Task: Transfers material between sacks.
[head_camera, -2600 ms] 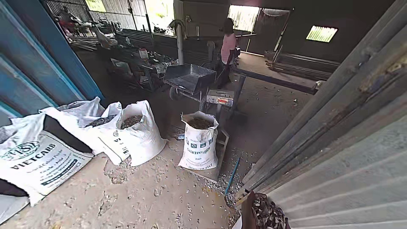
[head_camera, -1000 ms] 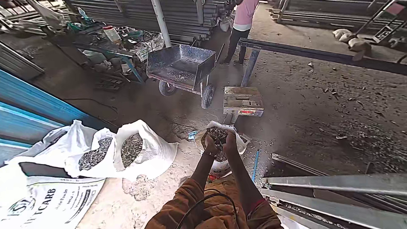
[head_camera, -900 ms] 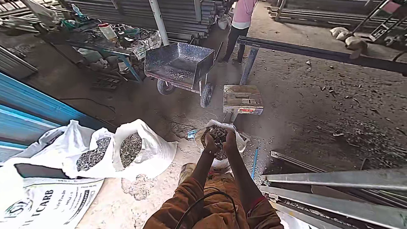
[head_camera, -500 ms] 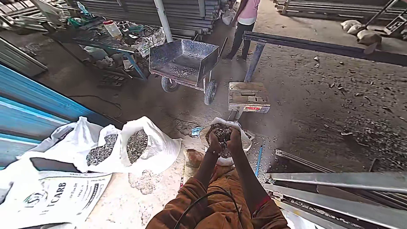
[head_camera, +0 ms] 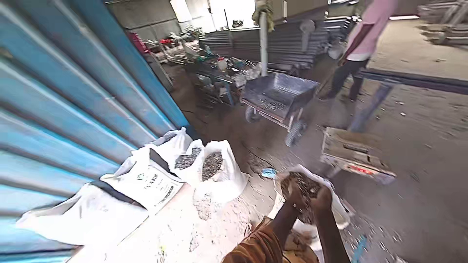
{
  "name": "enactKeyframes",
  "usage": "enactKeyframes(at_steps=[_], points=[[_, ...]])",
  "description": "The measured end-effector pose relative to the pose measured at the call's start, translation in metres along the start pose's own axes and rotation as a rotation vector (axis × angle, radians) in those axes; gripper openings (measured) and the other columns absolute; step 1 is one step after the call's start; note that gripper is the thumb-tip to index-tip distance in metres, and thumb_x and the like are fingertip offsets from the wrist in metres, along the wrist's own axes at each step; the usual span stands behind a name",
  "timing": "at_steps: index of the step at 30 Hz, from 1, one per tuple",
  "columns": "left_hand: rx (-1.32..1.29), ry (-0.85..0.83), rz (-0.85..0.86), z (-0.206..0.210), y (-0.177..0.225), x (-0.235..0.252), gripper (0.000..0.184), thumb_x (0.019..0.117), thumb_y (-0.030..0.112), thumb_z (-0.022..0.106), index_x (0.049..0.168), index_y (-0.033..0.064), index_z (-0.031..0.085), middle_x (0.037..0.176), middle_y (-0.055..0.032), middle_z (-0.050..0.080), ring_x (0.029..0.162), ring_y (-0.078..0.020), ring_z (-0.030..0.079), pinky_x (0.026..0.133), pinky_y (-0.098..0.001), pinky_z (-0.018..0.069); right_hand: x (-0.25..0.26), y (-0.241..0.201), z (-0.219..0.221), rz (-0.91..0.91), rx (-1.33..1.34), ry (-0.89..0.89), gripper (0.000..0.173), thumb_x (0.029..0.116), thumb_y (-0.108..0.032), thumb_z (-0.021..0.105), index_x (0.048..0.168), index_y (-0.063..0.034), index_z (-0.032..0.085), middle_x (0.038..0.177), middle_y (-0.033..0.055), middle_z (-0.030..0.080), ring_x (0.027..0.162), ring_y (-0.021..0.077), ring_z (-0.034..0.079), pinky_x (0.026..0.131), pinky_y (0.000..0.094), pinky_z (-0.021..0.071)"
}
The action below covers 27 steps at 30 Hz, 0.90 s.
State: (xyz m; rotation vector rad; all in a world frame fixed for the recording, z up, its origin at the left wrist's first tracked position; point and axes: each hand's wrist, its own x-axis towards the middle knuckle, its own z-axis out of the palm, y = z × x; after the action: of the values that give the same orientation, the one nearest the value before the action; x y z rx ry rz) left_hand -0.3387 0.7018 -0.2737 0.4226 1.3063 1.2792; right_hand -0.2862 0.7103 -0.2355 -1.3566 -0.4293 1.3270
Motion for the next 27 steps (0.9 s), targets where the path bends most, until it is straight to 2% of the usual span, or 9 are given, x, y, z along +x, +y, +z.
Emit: enactKeyframes(at_steps=[3,4,5,8,12,15,19,23,27], points=[[-0.104,0.129,-0.181,0.015,-0.001,0.01,0.05,0.1128,0.028,0.03,0.147,-0.006,0.043,0.149,-0.0286,0.046,0.134,-0.0378,0.048,0.109,-0.0547,0.0405,0.01,-0.001,-0.002,0.058,-0.032,0.073,0.039,0.1073,-0.019,0.043,0.139,0.0029,0.049,0.133,0.0215,0.055,0.114,0.0277,0.056,0.096,0.0489,0.0467],[-0.113,0.155,-0.21,0.018,0.0,0.012,0.051,0.1127,0.031,0.032,0.146,-0.006,0.043,0.149,-0.0286,0.046,0.134,-0.0386,0.047,0.109,-0.0558,0.0403,0.014,0.0,-0.002,0.059,-0.052,0.095,0.037,0.1067,-0.018,0.043,0.137,0.0027,0.049,0.129,0.0208,0.055,0.109,0.027,0.055,0.093,0.0477,0.0466],[-0.085,0.155,-0.209,0.019,0.002,0.012,0.051,0.1132,0.03,0.031,0.147,-0.0064,0.043,0.15,-0.029,0.045,0.136,-0.0391,0.046,0.11,-0.0555,0.0396,0.018,0.002,-0.001,0.051,-0.072,0.108,0.036,0.1065,-0.018,0.043,0.135,0.0023,0.05,0.125,0.02,0.056,0.106,0.0261,0.055,0.09,0.0464,0.0468],[-0.02,0.144,-0.162,0.018,0.004,0.014,0.049,0.1133,0.027,0.031,0.143,-0.0069,0.047,0.144,-0.0291,0.05,0.13,-0.0377,0.051,0.107,-0.0533,0.0428,0.018,0.003,-0.005,-0.004,-0.106,0.052,0.039,0.1088,-0.018,0.042,0.139,0.0042,0.05,0.134,0.0235,0.056,0.117,0.0297,0.056,0.099,0.05,0.0475],[-0.031,0.109,-0.085,0.018,0.007,0.009,0.047,0.1133,0.027,0.026,0.139,-0.0053,0.049,0.133,-0.0257,0.055,0.116,-0.0309,0.056,0.098,-0.0476,0.0474,0.016,-0.003,-0.004,-0.034,-0.147,0.071,0.037,0.1072,-0.015,0.048,0.136,0.0071,0.052,0.133,0.0259,0.057,0.118,0.0325,0.057,0.1,0.0506,0.0479],[-0.036,0.114,-0.104,0.018,0.011,0.01,0.047,0.1129,0.027,0.028,0.14,-0.004,0.05,0.136,-0.025,0.055,0.119,-0.031,0.056,0.1,-0.0489,0.0472,0.011,-0.01,-0.001,-0.01,-0.15,0.041,0.041,0.1082,-0.014,0.046,0.143,0.0073,0.046,0.145,0.026,0.05,0.13,0.0328,0.051,0.108,0.0487,0.0427],[-0.054,0.147,-0.125,0.02,0.017,0.006,0.042,0.1129,0.024,0.029,0.136,-0.0029,0.052,0.129,-0.0219,0.056,0.111,-0.0263,0.057,0.094,-0.0427,0.0481,0.019,-0.01,0.004,0.157,-0.116,0.068,0.048,0.1096,-0.019,0.044,0.15,0.0061,0.038,0.156,0.025,0.038,0.143,0.0345,0.039,0.115,0.0536,0.033],[-0.154,0.137,-0.143,0.024,0.02,0.014,0.036,0.1104,0.025,0.035,0.127,0.0002,0.056,0.109,-0.0155,0.06,0.092,-0.0212,0.058,0.079,-0.038,0.0501,0.025,-0.014,0.008,0.183,-0.139,0.104,0.045,0.1087,-0.02,0.045,0.144,0.0071,0.045,0.147,0.026,0.046,0.133,0.0348,0.046,0.107,0.054,0.0382],[-0.181,0.121,-0.108,0.031,0.033,0.016,0.032,0.11,0.023,0.035,0.116,0.002,0.059,0.09,-0.0074,0.055,0.074,-0.0143,0.053,0.066,-0.0288,0.0466,0.026,-0.025,0.014,0.168,-0.077,0.103,0.038,0.1077,-0.018,0.047,0.137,0.0062,0.051,0.135,0.0229,0.052,0.118,0.0297,0.051,0.099,0.0467,0.0428]])
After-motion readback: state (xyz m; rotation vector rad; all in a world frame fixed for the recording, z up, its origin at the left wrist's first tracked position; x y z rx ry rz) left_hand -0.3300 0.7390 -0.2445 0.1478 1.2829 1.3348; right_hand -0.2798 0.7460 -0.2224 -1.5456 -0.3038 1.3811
